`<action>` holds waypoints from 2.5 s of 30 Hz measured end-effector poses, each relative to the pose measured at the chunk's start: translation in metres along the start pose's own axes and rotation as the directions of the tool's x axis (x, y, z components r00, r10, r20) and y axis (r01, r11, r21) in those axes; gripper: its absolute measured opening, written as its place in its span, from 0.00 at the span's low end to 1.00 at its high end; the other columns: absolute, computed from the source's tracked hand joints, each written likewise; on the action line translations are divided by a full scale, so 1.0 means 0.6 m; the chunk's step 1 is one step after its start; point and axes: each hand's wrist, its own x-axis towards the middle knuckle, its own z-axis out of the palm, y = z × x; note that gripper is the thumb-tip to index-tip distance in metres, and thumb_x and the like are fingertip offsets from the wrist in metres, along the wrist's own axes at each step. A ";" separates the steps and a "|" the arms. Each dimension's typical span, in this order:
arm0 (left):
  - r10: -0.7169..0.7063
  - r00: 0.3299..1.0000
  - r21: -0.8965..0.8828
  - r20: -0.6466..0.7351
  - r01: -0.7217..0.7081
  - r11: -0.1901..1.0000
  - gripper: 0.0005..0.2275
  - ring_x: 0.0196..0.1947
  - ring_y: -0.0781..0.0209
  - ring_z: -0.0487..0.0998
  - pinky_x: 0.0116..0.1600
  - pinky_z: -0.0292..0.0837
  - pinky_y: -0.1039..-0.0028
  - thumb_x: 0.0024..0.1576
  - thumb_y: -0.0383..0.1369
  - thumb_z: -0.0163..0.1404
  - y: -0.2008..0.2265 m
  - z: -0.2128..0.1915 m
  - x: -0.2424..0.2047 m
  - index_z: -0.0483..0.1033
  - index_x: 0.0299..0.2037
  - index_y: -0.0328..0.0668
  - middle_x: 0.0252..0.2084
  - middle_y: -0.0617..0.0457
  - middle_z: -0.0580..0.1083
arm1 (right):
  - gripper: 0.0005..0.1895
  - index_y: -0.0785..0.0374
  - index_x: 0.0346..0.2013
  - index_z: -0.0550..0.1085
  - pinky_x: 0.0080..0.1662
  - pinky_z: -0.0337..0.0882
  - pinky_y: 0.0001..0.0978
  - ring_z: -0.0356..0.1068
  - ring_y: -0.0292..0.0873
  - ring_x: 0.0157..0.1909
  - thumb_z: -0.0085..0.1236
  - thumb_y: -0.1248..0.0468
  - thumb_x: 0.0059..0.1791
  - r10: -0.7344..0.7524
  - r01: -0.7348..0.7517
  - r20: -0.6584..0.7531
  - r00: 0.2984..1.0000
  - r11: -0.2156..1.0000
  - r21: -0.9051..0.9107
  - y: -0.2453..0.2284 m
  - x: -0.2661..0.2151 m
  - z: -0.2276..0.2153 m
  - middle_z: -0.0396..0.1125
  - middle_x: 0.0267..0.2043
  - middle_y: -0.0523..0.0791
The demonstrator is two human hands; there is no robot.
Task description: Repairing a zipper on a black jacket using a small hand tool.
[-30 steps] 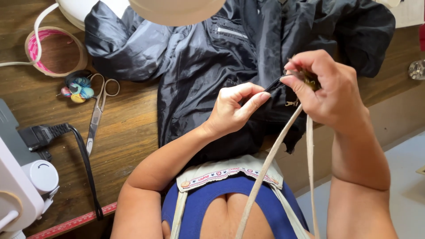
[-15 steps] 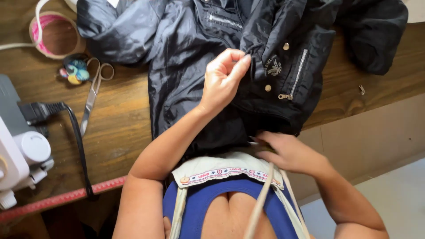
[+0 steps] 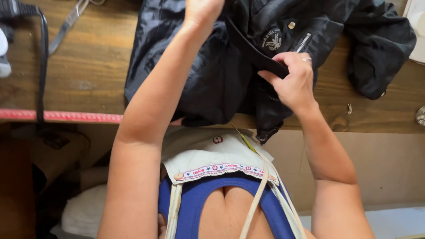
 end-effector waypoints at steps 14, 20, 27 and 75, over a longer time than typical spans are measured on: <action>0.256 0.921 0.236 0.294 -0.329 0.914 0.31 0.64 0.44 0.72 0.71 0.67 0.59 0.54 0.38 0.72 0.018 0.071 -0.293 0.66 0.61 0.38 0.61 0.43 0.69 | 0.06 0.64 0.42 0.77 0.39 0.76 0.21 0.72 0.32 0.33 0.59 0.64 0.54 0.240 -0.562 0.509 0.826 0.299 0.771 -0.037 0.062 -0.042 0.73 0.33 0.42; -0.172 0.983 -0.308 0.067 0.184 0.933 0.17 0.49 0.68 0.78 0.58 0.75 0.78 0.61 0.24 0.52 -0.048 0.112 -0.332 0.66 0.59 0.37 0.50 0.52 0.77 | 0.13 0.68 0.55 0.74 0.54 0.74 0.23 0.71 0.38 0.52 0.53 0.74 0.55 -0.122 -0.151 0.365 0.923 0.756 0.636 -0.034 0.013 -0.079 0.71 0.55 0.48; -0.151 0.983 -0.483 0.101 0.181 0.857 0.26 0.47 0.66 0.82 0.52 0.82 0.72 0.59 0.17 0.51 -0.101 0.140 -0.356 0.65 0.69 0.41 0.49 0.48 0.80 | 0.32 0.65 0.62 0.76 0.36 0.70 0.23 0.66 0.44 0.46 0.79 0.63 0.45 -0.386 0.242 0.193 0.902 0.822 0.515 -0.003 -0.027 -0.036 0.73 0.50 0.50; -0.503 0.807 0.039 0.309 0.518 0.854 0.20 0.36 0.72 0.82 0.43 0.85 0.82 0.63 0.35 0.42 -0.063 0.003 -0.160 0.67 0.65 0.44 0.45 0.52 0.81 | 0.49 0.50 0.65 0.67 0.34 0.71 0.50 0.69 0.53 0.36 0.62 0.25 0.40 -0.456 0.537 0.356 0.816 0.826 -0.171 -0.068 -0.047 0.046 0.63 0.40 0.48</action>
